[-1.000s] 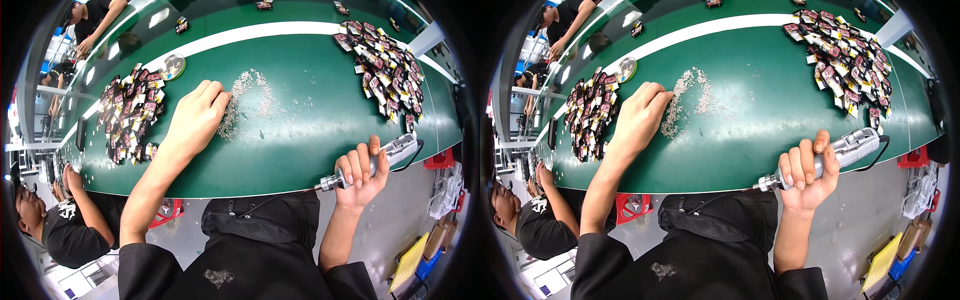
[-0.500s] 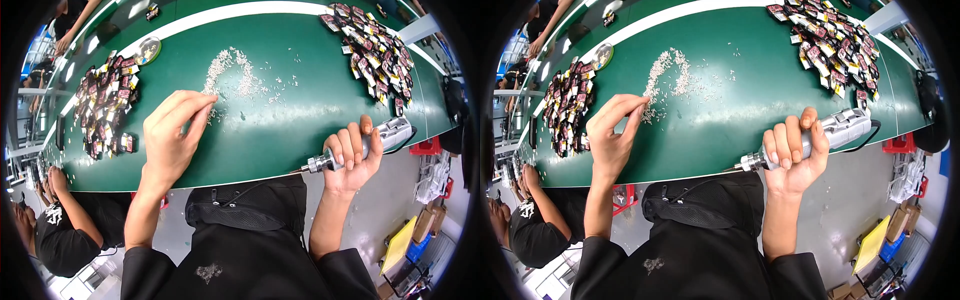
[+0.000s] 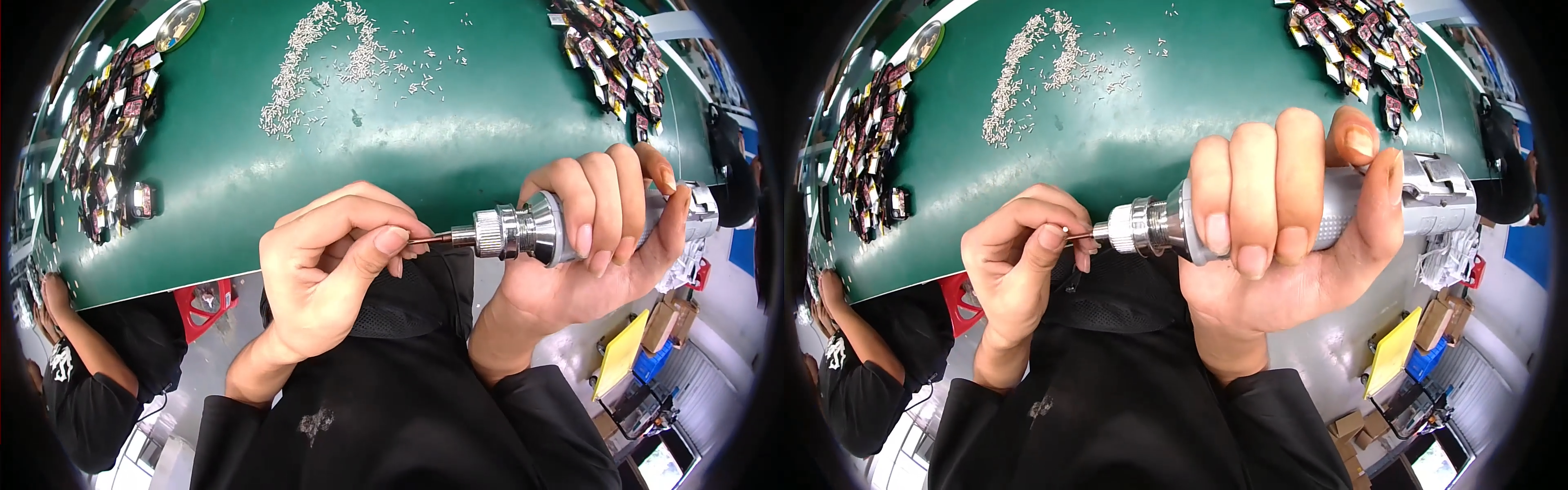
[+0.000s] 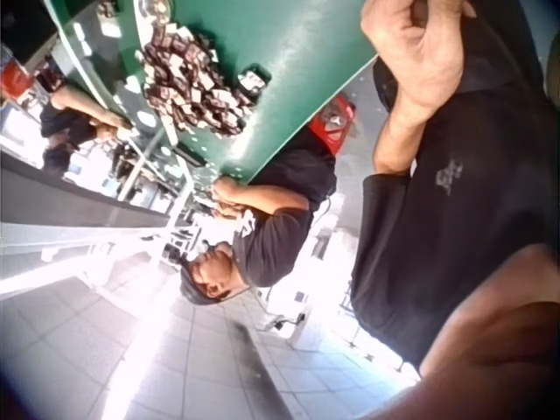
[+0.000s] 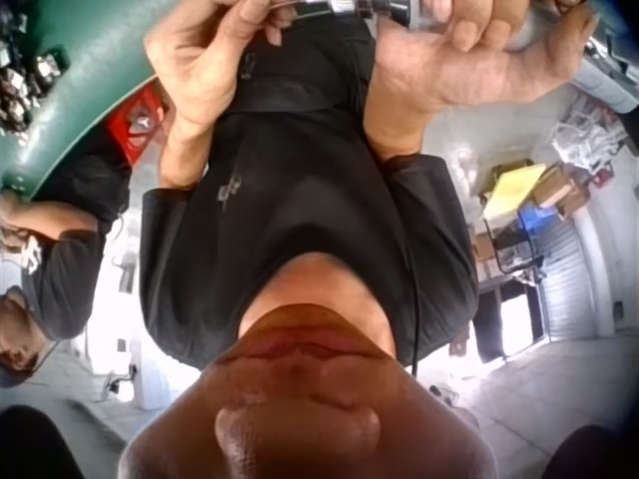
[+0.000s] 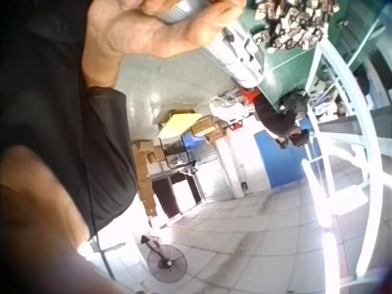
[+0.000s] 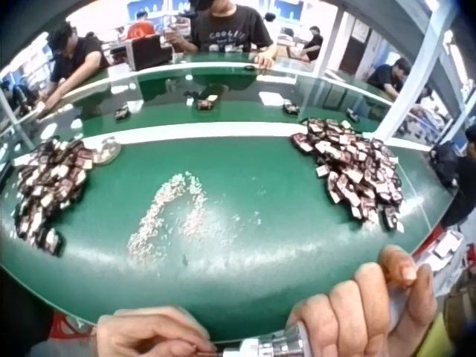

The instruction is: Assembling small electronic components (likely batteries or similar modules) using an electric screwdriver at an assembly line.

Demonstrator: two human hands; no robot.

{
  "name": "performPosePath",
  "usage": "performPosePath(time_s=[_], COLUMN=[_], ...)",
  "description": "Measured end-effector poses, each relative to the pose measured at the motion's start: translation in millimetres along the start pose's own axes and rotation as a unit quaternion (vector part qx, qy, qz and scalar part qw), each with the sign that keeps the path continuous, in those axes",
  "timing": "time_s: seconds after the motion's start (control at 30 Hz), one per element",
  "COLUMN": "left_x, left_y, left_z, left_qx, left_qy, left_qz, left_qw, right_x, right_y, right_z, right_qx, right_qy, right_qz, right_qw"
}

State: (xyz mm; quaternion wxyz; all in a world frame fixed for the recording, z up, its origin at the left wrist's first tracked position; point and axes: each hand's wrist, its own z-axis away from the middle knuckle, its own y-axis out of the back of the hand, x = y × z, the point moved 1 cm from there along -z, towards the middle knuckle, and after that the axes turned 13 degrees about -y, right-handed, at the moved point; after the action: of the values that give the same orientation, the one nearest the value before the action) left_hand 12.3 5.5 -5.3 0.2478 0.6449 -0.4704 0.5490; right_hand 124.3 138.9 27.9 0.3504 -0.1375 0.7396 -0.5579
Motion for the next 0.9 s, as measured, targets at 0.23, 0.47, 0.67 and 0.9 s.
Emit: performPosePath(time_s=[0.23,0.47,0.67,0.9], left_x=[-2,-2,-10,5], left_y=[-3,-5,-5,17], left_z=[3,4,-3,-23], left_qx=[0.011,0.002,-0.055,-0.111], left_qy=[0.021,0.037,-0.217,-0.225], left_qz=[0.071,0.077,-0.229,-0.335], left_qw=[0.997,0.996,0.947,0.908], right_x=[4,2,3,4], right_y=[-2,-3,0,11], right_z=[1,3,4,-7], right_qx=[0.036,0.021,0.015,0.022], right_qy=[0.008,0.007,0.011,0.011], right_qz=[0.020,0.035,0.077,0.020], right_qw=[0.999,0.999,0.997,0.999])
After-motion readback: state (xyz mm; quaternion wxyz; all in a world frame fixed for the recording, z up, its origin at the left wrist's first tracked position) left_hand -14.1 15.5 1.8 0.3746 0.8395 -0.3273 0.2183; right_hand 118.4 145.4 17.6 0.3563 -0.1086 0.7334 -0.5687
